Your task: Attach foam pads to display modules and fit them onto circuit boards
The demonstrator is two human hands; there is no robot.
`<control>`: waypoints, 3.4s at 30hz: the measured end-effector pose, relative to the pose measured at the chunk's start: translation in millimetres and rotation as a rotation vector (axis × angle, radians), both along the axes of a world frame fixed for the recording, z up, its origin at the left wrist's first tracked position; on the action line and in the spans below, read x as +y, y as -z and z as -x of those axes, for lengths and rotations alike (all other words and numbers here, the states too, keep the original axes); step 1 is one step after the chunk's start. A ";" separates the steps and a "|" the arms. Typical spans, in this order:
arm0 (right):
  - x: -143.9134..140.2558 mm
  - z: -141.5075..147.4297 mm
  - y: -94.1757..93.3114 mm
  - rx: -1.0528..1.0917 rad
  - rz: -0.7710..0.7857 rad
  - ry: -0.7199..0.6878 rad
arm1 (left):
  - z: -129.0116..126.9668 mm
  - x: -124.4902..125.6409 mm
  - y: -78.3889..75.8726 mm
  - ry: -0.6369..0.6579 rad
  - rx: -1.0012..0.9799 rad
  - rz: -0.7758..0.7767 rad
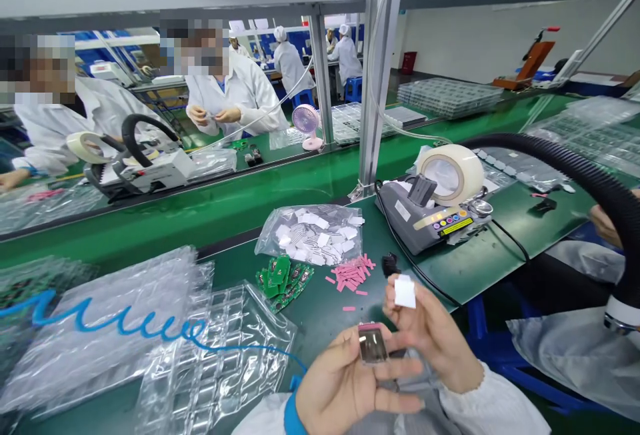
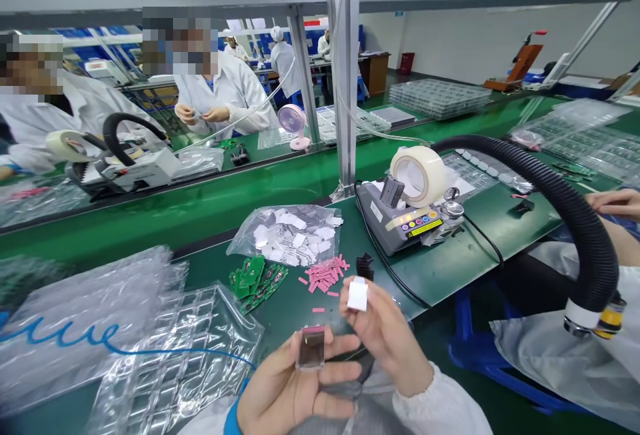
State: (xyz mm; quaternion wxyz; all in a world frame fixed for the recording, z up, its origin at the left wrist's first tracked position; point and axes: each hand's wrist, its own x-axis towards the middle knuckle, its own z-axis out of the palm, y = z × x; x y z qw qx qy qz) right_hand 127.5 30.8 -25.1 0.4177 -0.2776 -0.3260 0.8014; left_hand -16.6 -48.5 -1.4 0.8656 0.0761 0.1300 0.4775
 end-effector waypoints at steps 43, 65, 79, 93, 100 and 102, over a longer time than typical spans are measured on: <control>-34.1 8.8 -71.2 -0.730 -1.659 0.122 | -0.6 -13.2 -28.1 -0.354 0.386 0.036; -6.6 -7.0 -47.4 -0.599 -1.761 0.049 | -13.1 -5.2 -10.0 -0.254 0.448 0.027; -35.0 -22.9 -55.9 -0.783 -1.762 0.273 | -10.1 -7.2 -19.6 -0.246 0.620 -0.172; -42.4 -10.4 -49.5 -0.805 -1.618 0.417 | -27.3 -5.6 -15.4 -0.241 0.268 0.090; -45.2 -0.9 -51.1 -0.819 -1.536 0.399 | -27.3 -8.8 -15.4 -0.304 0.282 0.120; -45.7 -0.8 -53.6 -0.796 -1.563 0.350 | -26.3 -9.3 -17.6 -0.288 0.301 0.098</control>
